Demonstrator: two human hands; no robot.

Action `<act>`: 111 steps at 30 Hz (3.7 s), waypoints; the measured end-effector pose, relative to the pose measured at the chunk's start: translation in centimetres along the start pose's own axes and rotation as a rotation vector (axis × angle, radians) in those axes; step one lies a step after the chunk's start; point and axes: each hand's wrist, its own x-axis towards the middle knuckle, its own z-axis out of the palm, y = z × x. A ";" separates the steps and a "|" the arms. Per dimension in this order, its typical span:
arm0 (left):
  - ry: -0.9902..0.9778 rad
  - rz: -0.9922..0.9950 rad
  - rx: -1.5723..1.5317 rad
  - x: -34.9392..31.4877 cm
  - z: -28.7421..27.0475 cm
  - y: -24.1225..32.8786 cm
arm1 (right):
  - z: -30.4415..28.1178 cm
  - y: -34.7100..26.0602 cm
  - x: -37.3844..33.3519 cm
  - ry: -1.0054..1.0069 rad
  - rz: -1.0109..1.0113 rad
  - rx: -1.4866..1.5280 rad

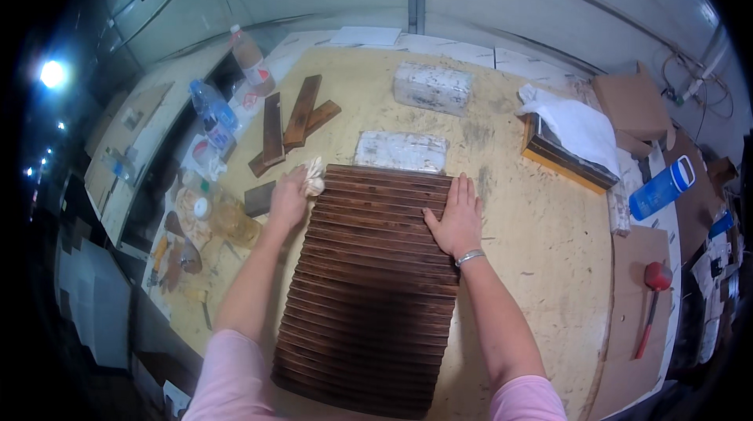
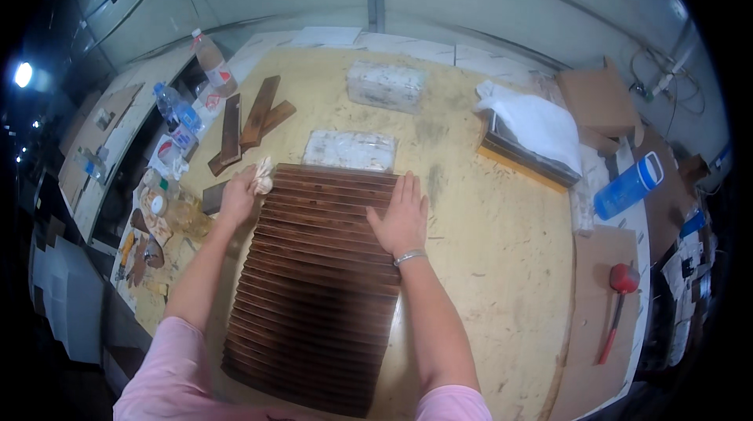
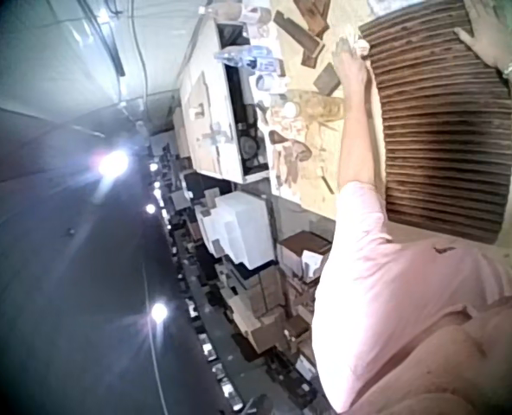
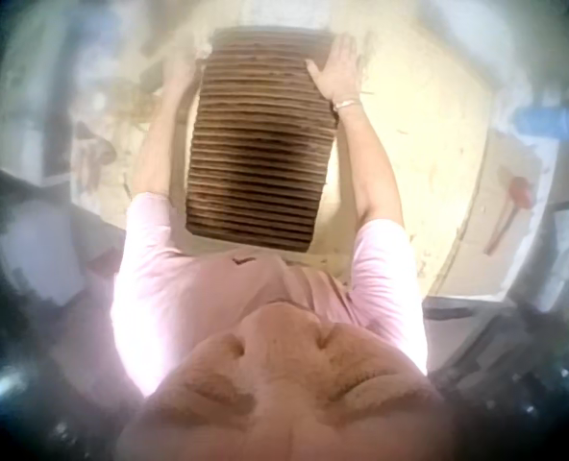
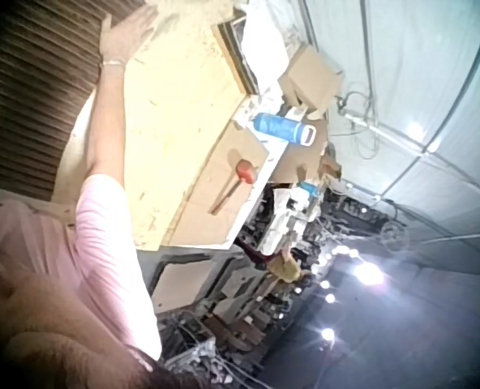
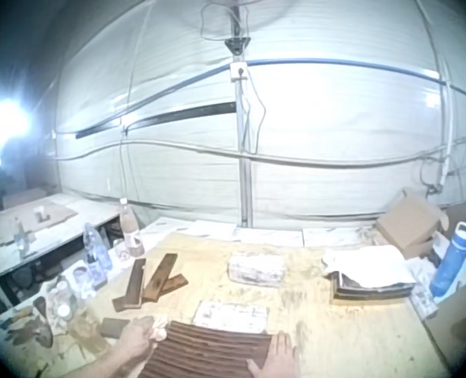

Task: The person cleans and wipes down a small wooden louvered shutter by hand using a cloth and a sponge, applying a liquid from a container, and then checks the gaps with a tool.

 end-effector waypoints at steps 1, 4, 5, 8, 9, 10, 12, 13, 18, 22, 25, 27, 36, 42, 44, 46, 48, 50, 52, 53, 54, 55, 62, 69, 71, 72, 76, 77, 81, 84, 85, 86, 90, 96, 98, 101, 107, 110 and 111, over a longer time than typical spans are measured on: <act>0.030 0.008 -0.013 -0.2 0.3 0.7 | 0.0 0.0 0.0 -0.003 -0.001 -0.008; -0.045 0.179 -0.143 -2.1 5.1 9.2 | 0.2 0.6 0.1 -0.020 0.010 -0.024; 0.001 0.420 -0.134 -2.0 7.1 8.7 | 0.2 0.2 0.2 -0.025 0.002 -0.020; -0.061 0.306 -0.143 -1.5 6.4 7.2 | 0.5 1.0 0.1 -0.012 -0.005 -0.037; 0.018 0.339 -0.105 -1.3 6.2 4.4 | 0.4 0.8 0.1 -0.010 -0.013 -0.037; 0.045 0.265 -0.134 -1.3 4.9 3.4 | 0.4 0.8 0.0 -0.005 -0.013 -0.037; 0.087 0.245 -0.011 -1.4 3.2 1.8 | 0.6 0.7 0.1 0.013 -0.022 -0.025; 0.086 0.210 0.018 -1.5 2.5 2.1 | 0.8 0.7 0.1 0.026 -0.026 -0.016; -0.019 0.308 -0.072 -3.1 6.7 9.2 | 0.5 0.7 0.2 0.011 -0.021 -0.031; 0.040 0.357 -0.183 -2.9 7.1 6.1 | 0.4 0.8 0.1 0.024 -0.027 -0.038; 0.084 0.191 -0.111 -2.8 4.6 2.1 | 0.6 0.9 0.2 0.027 -0.041 -0.012; 0.052 0.153 -0.111 -2.5 2.9 0.3 | 0.7 1.1 0.2 0.060 -0.041 0.067; 0.077 0.287 -0.135 -1.7 9.2 11.7 | 1.8 2.7 -4.0 -0.105 0.137 1.244; -0.429 0.360 -0.569 -1.5 17.4 26.3 | 5.9 6.5 -3.9 -0.278 0.126 1.129; -0.509 0.419 -0.751 -1.6 15.2 29.5 | 6.2 7.4 -4.1 -0.223 0.101 1.093; -0.235 0.520 -0.854 -2.5 14.7 30.3 | 6.2 6.5 -3.7 -0.146 0.060 1.167; 0.022 0.730 -0.642 -1.8 13.2 27.5 | 6.3 5.7 -3.5 -0.068 0.026 1.251; -0.044 0.744 -0.272 -1.4 11.4 22.3 | 4.8 5.0 -3.5 -0.172 0.099 1.403; -0.056 0.714 -0.091 -1.5 10.6 14.9 | 2.0 2.9 -3.8 -0.151 0.087 1.352; -0.006 0.654 -0.151 -1.6 10.5 12.2 | 1.4 2.3 -4.0 -0.131 0.089 1.323; -0.154 0.532 -0.140 -0.8 8.9 13.1 | 4.3 4.2 -3.6 -0.038 0.170 1.166; -0.294 0.371 -0.113 -1.1 6.9 13.3 | 4.3 4.1 -3.8 -0.063 0.187 1.233; -0.180 0.613 -0.159 -4.1 10.6 16.1 | 2.8 4.1 -3.5 -0.150 0.166 1.174; -0.004 -0.014 -0.092 -4.0 0.2 -3.5 | 4.3 4.1 -3.2 -0.158 0.085 1.322; 0.060 -0.047 -0.144 -4.2 -3.1 -3.0 | 2.9 3.5 -3.7 -0.172 0.221 1.318; 0.060 -0.081 -0.237 -4.2 -4.1 -1.8 | 2.1 3.1 -3.8 -0.173 0.284 1.315; -0.150 -0.030 -0.587 -3.9 -0.9 6.5 | 2.4 3.7 -6.7 -0.067 0.241 1.286; -0.080 0.210 -0.488 -3.5 1.8 8.5 | 3.5 3.7 -7.5 -0.058 0.192 1.238; -0.224 0.501 -0.032 -4.7 10.7 17.9 | 2.8 2.6 -7.9 -0.026 0.128 0.970; -0.323 0.645 -0.074 -4.8 13.1 21.3 | 1.3 2.9 -7.6 -0.286 0.250 1.189; -0.324 0.654 -0.115 -4.7 13.0 20.8 | 1.0 3.0 -7.7 -0.327 0.269 1.223; -0.324 0.661 -0.158 -4.6 12.5 19.1 | 1.2 3.0 -7.7 -0.235 0.212 1.187; -0.185 0.458 -0.191 -5.2 8.0 8.7 | 1.9 2.5 -8.0 -0.051 0.135 1.242; -0.052 -0.172 -0.097 -5.3 -3.1 0.0 | 1.6 1.8 -8.1 -0.066 0.143 1.204; 0.007 -0.031 -0.522 -6.6 -2.7 4.4 | 1.3 1.8 -7.8 -0.090 0.176 1.088; -0.229 0.355 -0.187 -8.9 1.5 11.9 | 3.7 3.7 -7.7 -0.024 0.164 1.008; -0.054 0.299 -0.165 -11.5 2.4 1.9 | -1.1 1.0 -9.0 -0.010 0.056 0.406; -0.006 0.008 -0.037 -11.3 -3.0 -4.2 | -2.2 -0.7 -10.1 -0.019 -0.118 0.112; 0.057 0.009 -0.064 -11.5 -3.8 -3.6 | -1.7 -1.0 -10.2 -0.028 -0.145 0.068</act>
